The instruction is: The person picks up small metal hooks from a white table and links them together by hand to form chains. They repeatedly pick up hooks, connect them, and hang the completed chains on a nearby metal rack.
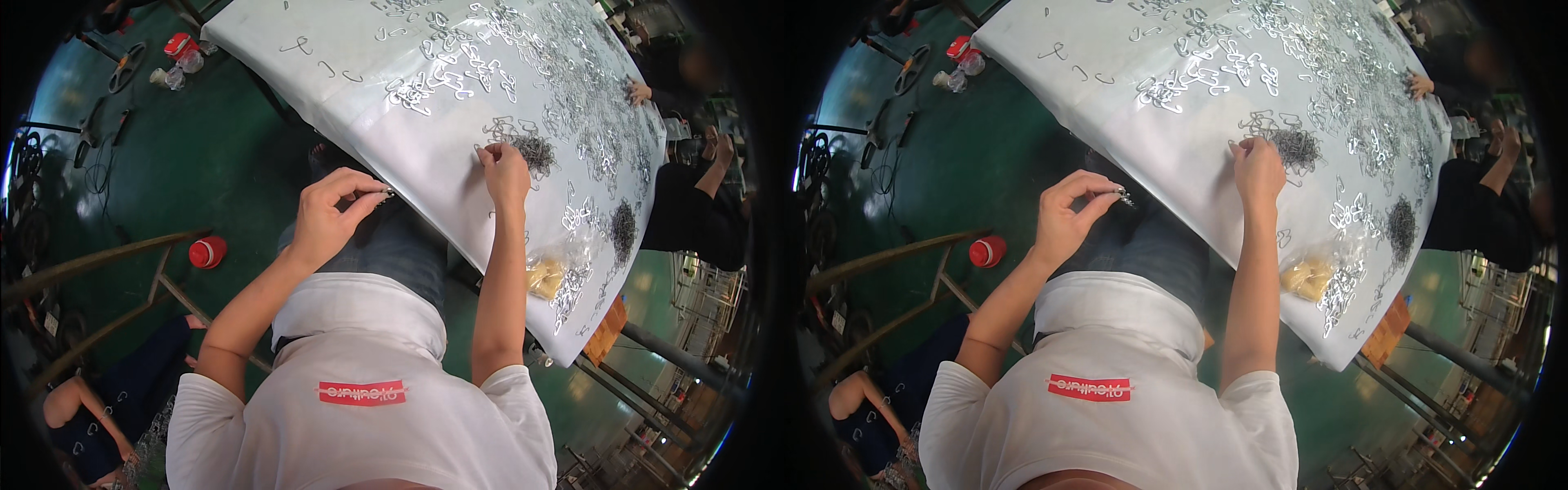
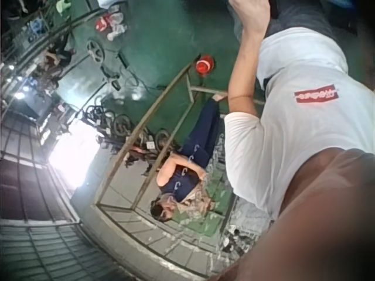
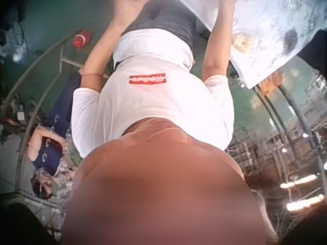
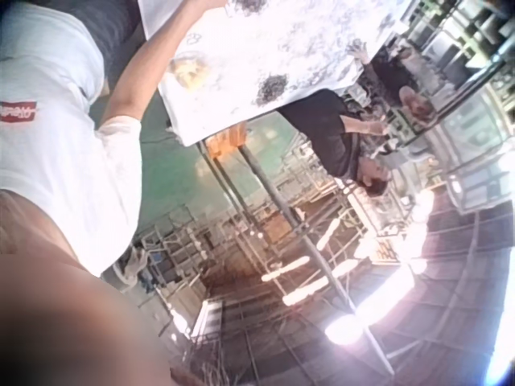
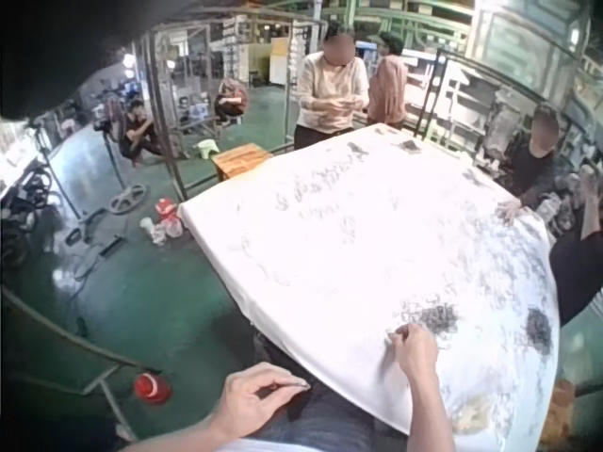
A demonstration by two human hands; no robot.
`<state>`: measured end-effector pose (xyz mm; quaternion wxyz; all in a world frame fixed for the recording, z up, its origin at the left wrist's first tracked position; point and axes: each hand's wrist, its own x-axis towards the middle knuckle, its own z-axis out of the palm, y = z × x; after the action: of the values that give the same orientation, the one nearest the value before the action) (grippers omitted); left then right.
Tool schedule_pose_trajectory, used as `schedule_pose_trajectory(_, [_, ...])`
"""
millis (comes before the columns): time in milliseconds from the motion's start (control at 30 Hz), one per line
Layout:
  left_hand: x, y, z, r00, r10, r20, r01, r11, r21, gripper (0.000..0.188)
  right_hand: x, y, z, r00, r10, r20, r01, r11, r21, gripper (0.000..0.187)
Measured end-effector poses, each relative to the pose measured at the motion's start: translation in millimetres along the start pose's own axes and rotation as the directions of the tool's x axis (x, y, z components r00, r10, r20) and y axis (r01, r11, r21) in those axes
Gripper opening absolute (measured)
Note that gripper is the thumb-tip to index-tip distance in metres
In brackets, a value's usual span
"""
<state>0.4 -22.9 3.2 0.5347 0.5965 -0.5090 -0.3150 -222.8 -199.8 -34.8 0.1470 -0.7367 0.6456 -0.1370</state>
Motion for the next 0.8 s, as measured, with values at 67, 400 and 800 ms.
schedule_pose_trajectory(67, [-2.3,-3.4,3.0,1.000,0.027,-0.012,-0.027,1.000,-0.006,0.011,14.3,5.8,10.2,0.991,0.018,0.132,0.005,0.985,-0.171,0.021])
schedule_pose_trajectory(400, [-2.7,-2.3,19.5,0.989,0.141,-0.050,-0.139,0.989,0.058,0.012,-60.7,-39.0,-15.1,0.924,-0.192,0.331,-0.220,0.441,0.870,0.009])
schedule_pose_trajectory(800, [-1.1,2.1,23.3,0.971,0.229,-0.076,-0.220,0.970,0.103,0.014,-110.5,-86.1,-24.7,0.949,-0.116,0.293,-0.272,0.167,0.948,0.005])
